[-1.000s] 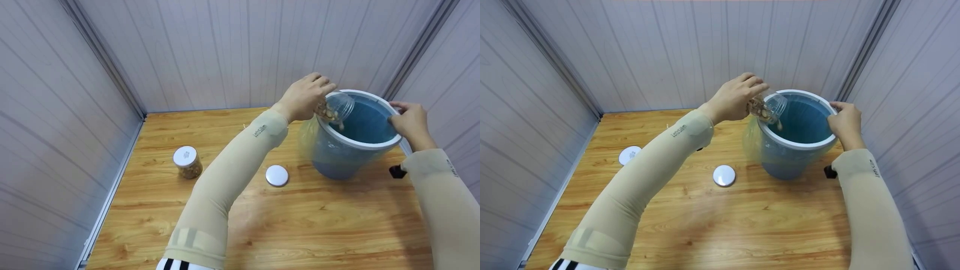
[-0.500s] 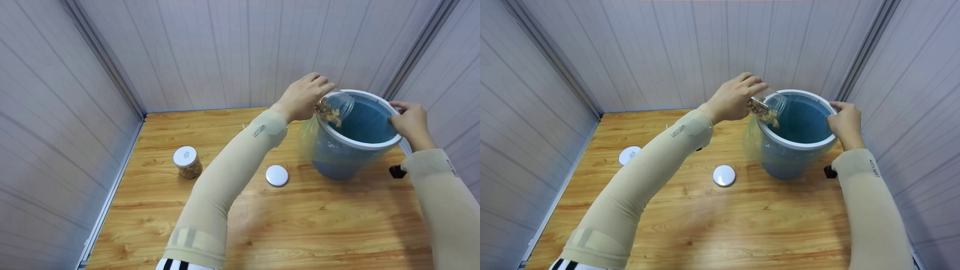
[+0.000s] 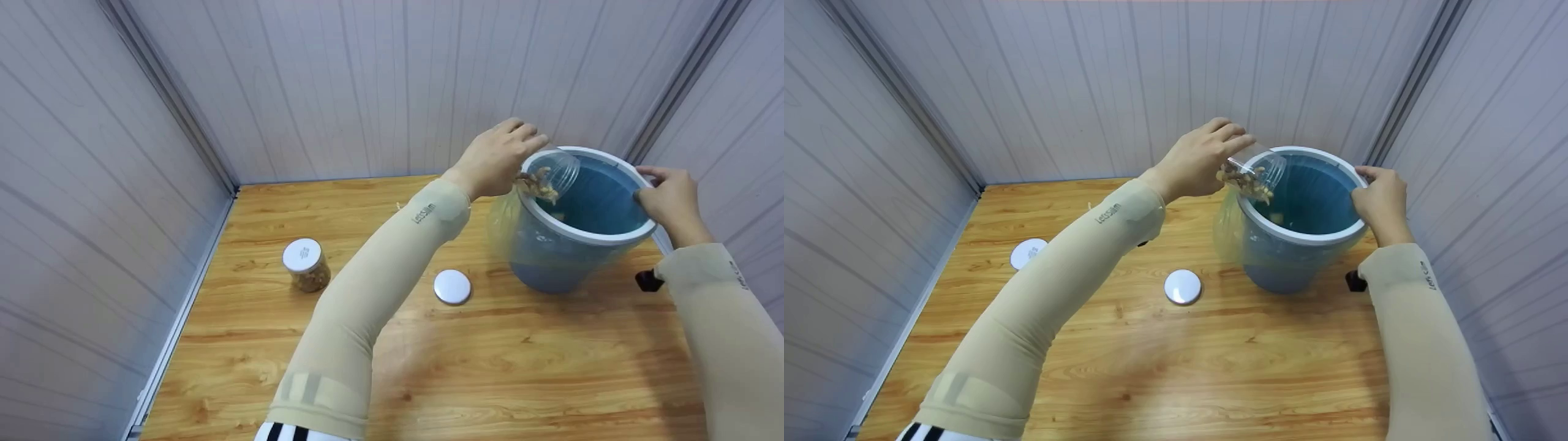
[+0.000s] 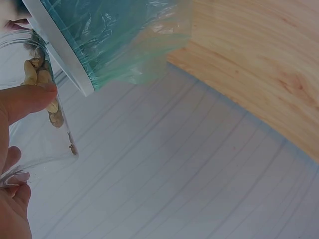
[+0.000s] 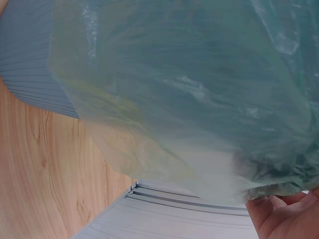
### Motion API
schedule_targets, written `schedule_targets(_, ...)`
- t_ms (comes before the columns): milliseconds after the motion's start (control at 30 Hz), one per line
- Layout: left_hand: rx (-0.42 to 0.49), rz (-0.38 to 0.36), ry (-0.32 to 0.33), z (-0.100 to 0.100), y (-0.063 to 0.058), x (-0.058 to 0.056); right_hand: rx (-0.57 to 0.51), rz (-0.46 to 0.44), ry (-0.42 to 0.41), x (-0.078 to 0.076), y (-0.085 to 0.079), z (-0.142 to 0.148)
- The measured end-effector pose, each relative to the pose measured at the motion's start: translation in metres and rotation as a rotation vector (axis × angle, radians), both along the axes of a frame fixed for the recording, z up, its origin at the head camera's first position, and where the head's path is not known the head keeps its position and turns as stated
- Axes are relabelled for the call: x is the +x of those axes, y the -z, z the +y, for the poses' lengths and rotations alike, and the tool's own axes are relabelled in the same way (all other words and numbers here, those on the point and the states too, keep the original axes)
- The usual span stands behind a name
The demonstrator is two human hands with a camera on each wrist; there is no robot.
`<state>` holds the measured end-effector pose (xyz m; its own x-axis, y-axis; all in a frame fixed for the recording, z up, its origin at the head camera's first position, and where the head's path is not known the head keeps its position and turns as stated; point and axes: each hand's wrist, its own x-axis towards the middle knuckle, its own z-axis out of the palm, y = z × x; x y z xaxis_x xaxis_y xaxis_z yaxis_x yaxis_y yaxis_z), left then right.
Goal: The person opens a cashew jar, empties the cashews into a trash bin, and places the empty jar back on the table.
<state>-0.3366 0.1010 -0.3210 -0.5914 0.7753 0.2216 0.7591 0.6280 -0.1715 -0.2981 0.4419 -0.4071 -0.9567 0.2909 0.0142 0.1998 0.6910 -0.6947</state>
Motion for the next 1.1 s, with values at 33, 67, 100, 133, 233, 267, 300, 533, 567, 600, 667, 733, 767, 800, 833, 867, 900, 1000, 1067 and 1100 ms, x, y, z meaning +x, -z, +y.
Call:
schedule_targets(33,0.0,0.003,0.004,-0.0001,-0.0002,0.0,0.007,0.007,0.0,-0.0005,0.0001,0.0001)
schedule_targets(67,-0.001,0.005,0.007,-0.0002,-0.0004,0.0,0.014,0.013,0.0,-0.001,0.0003,0.0003)
schedule_targets(100,-0.002,0.006,0.009,-0.0004,-0.0005,0.0,0.022,0.019,0.0,-0.0014,0.0004,0.0004)
schedule_targets(133,-0.003,0.009,0.011,-0.0005,-0.0007,0.0,0.027,0.024,0.001,-0.0017,0.0004,0.0003)
schedule_targets(233,-0.009,0.018,0.015,-0.0003,-0.0012,-0.0004,0.04,0.034,0.001,-0.0021,0.0002,0.0006)
schedule_targets(267,-0.009,0.017,0.014,0.0,-0.0013,-0.0005,0.037,0.031,0.002,-0.002,0.0002,0.0006)
schedule_targets(300,-0.009,0.017,0.013,0.0004,-0.0015,-0.0006,0.034,0.027,0.002,-0.0018,0.0002,0.0007)
schedule_targets(533,-0.042,0.025,0.016,0.0035,-0.0032,0.0003,0.012,0.003,0.001,-0.0001,0.0005,0.0008)
schedule_targets(567,-0.048,0.027,0.019,0.0038,-0.0036,0.0005,0.007,0.0,0.001,0.0001,0.0004,0.0007)
schedule_targets(600,-0.053,0.028,0.02,0.0041,-0.0041,0.0007,0.005,-0.002,0.002,0.0003,0.0003,0.0007)
schedule_targets(667,-0.062,0.035,0.026,0.0046,-0.0049,0.0009,0.001,-0.005,0.004,0.0007,0.0,0.0006)
schedule_targets(733,-0.072,0.046,0.031,0.005,-0.0055,0.0011,0.0,-0.007,0.005,0.0011,-0.0003,0.0005)
schedule_targets(767,-0.076,0.052,0.034,0.0051,-0.0056,0.001,0.001,-0.007,0.005,0.0012,-0.0004,0.0004)
schedule_targets(800,-0.08,0.058,0.036,0.0052,-0.0058,0.001,0.001,-0.007,0.005,0.0014,-0.0005,0.0004)
schedule_targets(833,-0.084,0.064,0.04,0.0053,-0.0061,0.0009,0.001,-0.006,0.005,0.0014,-0.0006,0.0004)
schedule_targets(867,-0.087,0.068,0.043,0.0054,-0.0062,0.0008,0.004,-0.005,0.004,0.0015,-0.0007,0.0004)
schedule_targets(900,-0.088,0.071,0.046,0.0055,-0.0064,0.0005,0.004,-0.005,0.004,0.0016,-0.0008,0.0004)
schedule_targets(1000,-0.094,0.076,0.06,0.006,-0.0075,-0.0005,0.002,-0.005,0.003,0.0013,-0.0009,0.0007)
schedule_targets(1067,-0.099,0.083,0.072,0.0064,-0.0085,-0.001,0.005,0.005,0.003,0.0007,-0.0006,0.0011)
schedule_targets(1100,-0.101,0.087,0.079,0.0066,-0.0089,-0.0011,0.003,0.006,0.003,0.0004,-0.0003,0.0012)
